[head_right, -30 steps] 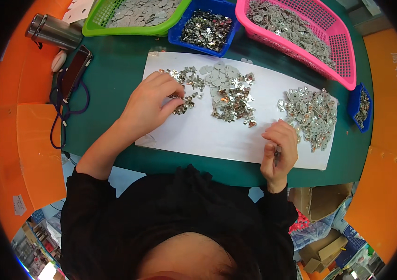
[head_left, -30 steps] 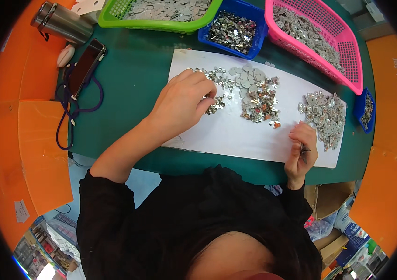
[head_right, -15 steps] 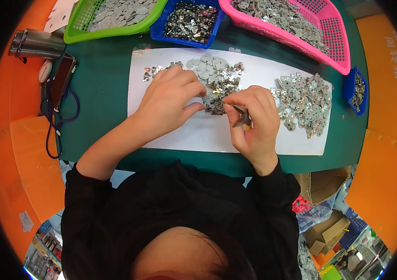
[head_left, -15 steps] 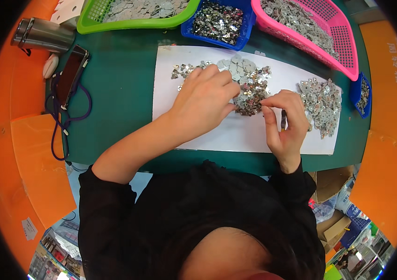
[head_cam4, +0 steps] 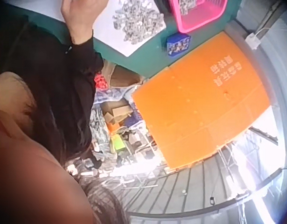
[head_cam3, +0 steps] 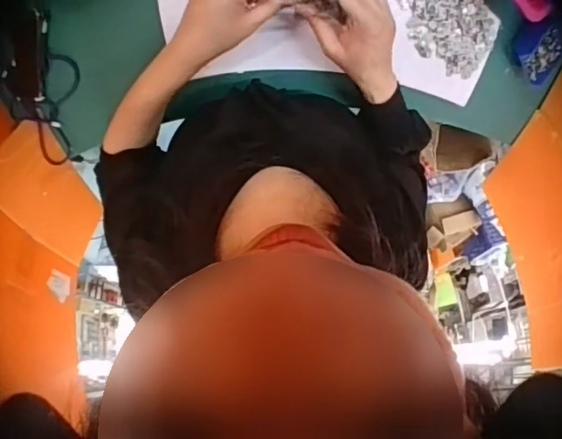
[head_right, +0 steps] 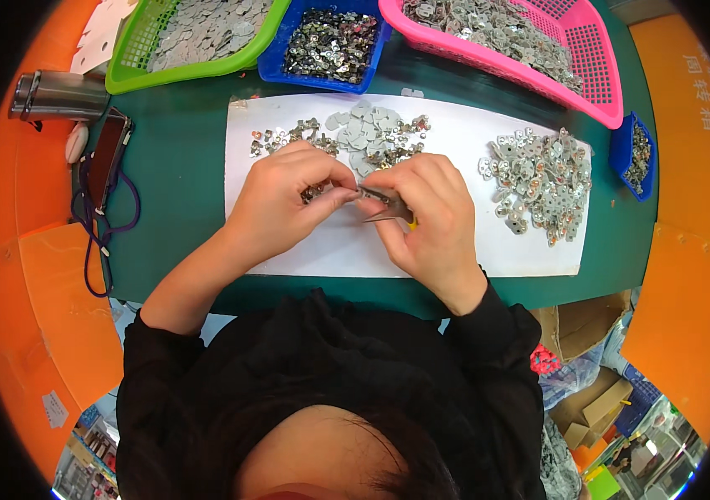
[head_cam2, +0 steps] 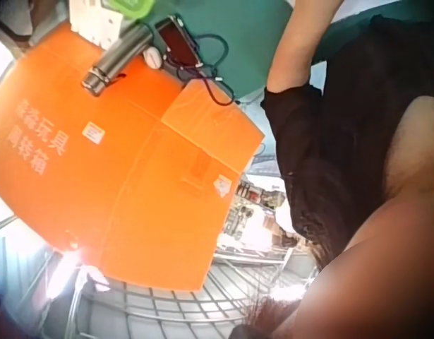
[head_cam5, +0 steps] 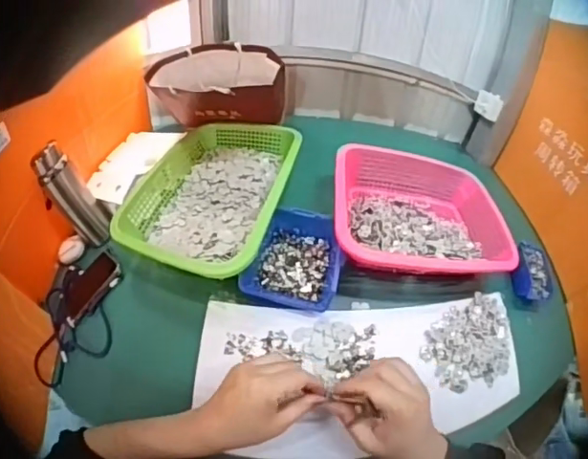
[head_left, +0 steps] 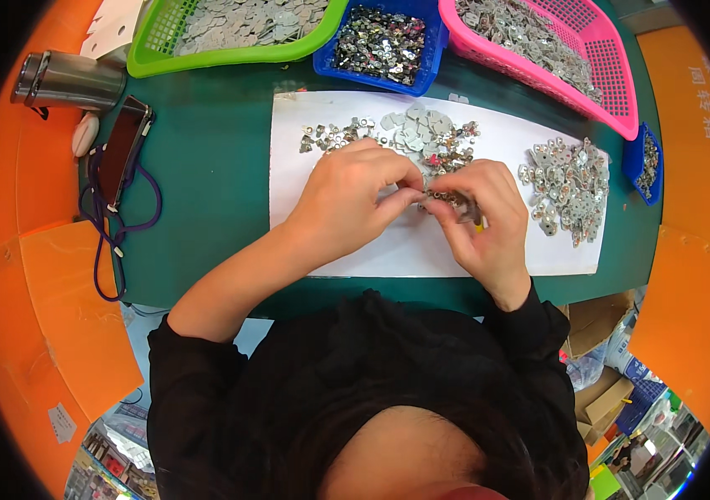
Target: Assembling small metal components using pliers at a factory workbench.
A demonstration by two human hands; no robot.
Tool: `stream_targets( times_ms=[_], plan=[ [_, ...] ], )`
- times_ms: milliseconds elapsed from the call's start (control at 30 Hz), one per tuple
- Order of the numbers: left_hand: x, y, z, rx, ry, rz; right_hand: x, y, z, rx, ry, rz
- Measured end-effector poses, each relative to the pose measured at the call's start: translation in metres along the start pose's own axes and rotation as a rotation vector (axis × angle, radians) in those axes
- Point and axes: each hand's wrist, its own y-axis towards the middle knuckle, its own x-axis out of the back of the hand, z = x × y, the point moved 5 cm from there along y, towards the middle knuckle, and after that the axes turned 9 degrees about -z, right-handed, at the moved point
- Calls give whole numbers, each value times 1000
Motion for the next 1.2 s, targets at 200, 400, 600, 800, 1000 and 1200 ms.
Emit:
stream_targets(
  times_ms=[200,400,600,800,1000,1200],
  plan=[
    [6,17,5,-164,321,-102,-3,-3,-3,125,-189,-8],
    [0,40,20,-114,395,-79,7,-2,-4,54,-139,-31],
    [4,39,14,64,23,8,17,-1,-6,-65,-24,-26],
    [12,17,21,434,-524,-43,3,0,1,-183,166,18],
    [1,-15,7,795,-1109,-106,-10,1,9,-235,235,19],
    [-4,-52,9,695,-1064,-127,-14,-4,15,-247,291,64]
  ],
)
